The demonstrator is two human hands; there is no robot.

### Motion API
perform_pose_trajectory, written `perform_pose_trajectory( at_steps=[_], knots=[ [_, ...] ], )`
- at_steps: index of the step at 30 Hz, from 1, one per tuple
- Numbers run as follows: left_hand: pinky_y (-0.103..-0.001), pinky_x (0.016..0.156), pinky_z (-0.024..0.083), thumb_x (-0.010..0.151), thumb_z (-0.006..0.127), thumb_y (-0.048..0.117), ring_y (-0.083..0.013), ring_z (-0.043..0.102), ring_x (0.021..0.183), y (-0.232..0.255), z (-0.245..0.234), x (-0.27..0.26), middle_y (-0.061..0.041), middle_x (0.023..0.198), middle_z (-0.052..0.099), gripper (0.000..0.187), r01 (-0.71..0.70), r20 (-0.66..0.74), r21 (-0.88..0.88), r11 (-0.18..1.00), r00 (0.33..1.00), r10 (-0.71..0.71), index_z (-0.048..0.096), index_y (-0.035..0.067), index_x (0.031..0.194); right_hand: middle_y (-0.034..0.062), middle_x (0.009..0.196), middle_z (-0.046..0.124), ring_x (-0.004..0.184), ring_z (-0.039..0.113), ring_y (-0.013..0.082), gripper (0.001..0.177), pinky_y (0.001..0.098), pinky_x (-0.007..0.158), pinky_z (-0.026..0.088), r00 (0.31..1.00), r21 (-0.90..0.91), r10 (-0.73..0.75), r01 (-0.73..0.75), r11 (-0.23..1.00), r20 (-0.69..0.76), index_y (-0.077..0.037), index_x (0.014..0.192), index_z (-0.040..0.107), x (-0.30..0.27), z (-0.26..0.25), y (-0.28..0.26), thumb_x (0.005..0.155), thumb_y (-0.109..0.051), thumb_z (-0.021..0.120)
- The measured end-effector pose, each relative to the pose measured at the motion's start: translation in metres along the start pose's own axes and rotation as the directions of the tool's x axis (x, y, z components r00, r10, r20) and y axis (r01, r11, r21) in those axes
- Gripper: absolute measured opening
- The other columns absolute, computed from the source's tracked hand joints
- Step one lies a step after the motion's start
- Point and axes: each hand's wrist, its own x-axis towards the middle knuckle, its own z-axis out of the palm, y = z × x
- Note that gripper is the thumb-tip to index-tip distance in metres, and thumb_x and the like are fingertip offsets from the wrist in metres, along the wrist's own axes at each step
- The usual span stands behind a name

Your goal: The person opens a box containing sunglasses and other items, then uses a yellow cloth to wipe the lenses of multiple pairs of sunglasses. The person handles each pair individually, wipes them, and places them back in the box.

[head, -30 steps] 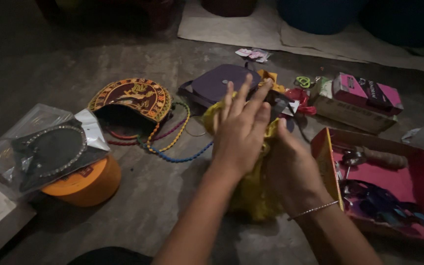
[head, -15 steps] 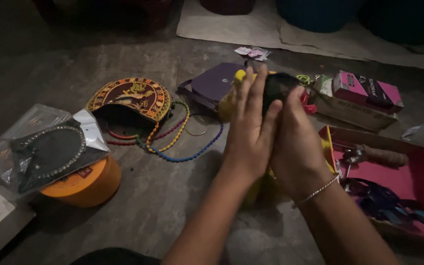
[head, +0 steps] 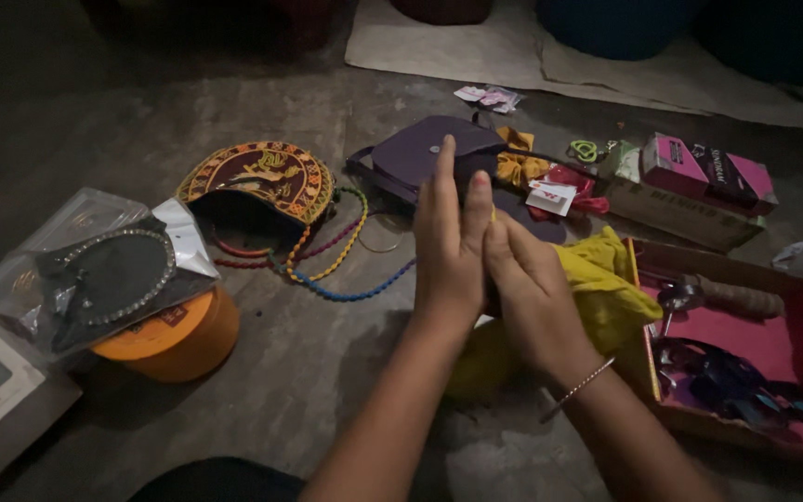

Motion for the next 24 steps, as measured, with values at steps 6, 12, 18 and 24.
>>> perform_pose_trajectory(
  at_steps=[6,12,18,24],
  knots=[
    [-0.035,0.1,0.048,0.092,0.069,0.052,-0.0228,0.063,0.113,0.002,-0.007,0.01,-0.015,0.12,0.066,0.062,0.103,0.083,-0.199,0.975,0.993,-0.088,0.063,0.002,0.127,0.0,0.077,0.056,0.071,0.05,0.0098,0.037,0.0292,0.062,0.044,0.997,-0.114,0.075,-0.076,0.991,-0.014,0.0,0.097,0.06,-0.004,-0.003,-0.002,0.108,-0.032,0.044],
    [-0.031,0.083,0.053,0.091,0.073,0.042,-0.0165,0.064,0.09,0.006,-0.007,0.012,-0.008,0.101,0.07,0.05,0.182,0.004,-0.309,0.933,0.982,-0.19,0.063,0.001,0.117,0.0096,0.078,0.054,0.072,0.054,0.0208,0.031,0.0338,0.068,0.048,0.995,-0.355,-0.094,0.101,0.93,0.036,0.001,0.094,0.056,-0.008,0.0,0.002,0.107,-0.026,0.048],
    [-0.032,0.086,0.056,0.091,0.074,0.042,-0.0183,0.072,0.091,0.006,-0.027,0.03,-0.012,0.1,0.076,0.048,0.028,-0.084,-0.052,0.998,0.996,-0.032,0.067,0.0,0.114,0.0175,0.089,0.058,0.089,0.058,0.0369,0.012,0.0461,0.079,0.046,0.91,-0.569,-0.302,0.414,0.711,0.284,0.001,0.092,0.055,-0.007,-0.005,-0.002,0.085,-0.007,0.061],
    [-0.033,0.088,0.058,0.089,0.075,0.04,-0.0215,0.076,0.096,0.017,-0.031,0.032,-0.015,0.103,0.078,0.049,-0.049,-0.075,0.084,0.995,0.996,0.055,0.07,0.001,0.118,0.0175,0.1,0.057,0.098,0.057,0.0332,0.02,0.0435,0.088,0.049,0.98,-0.588,-0.038,0.147,0.795,0.194,0.004,0.099,0.058,-0.004,-0.016,0.002,0.098,-0.016,0.063]
  ],
)
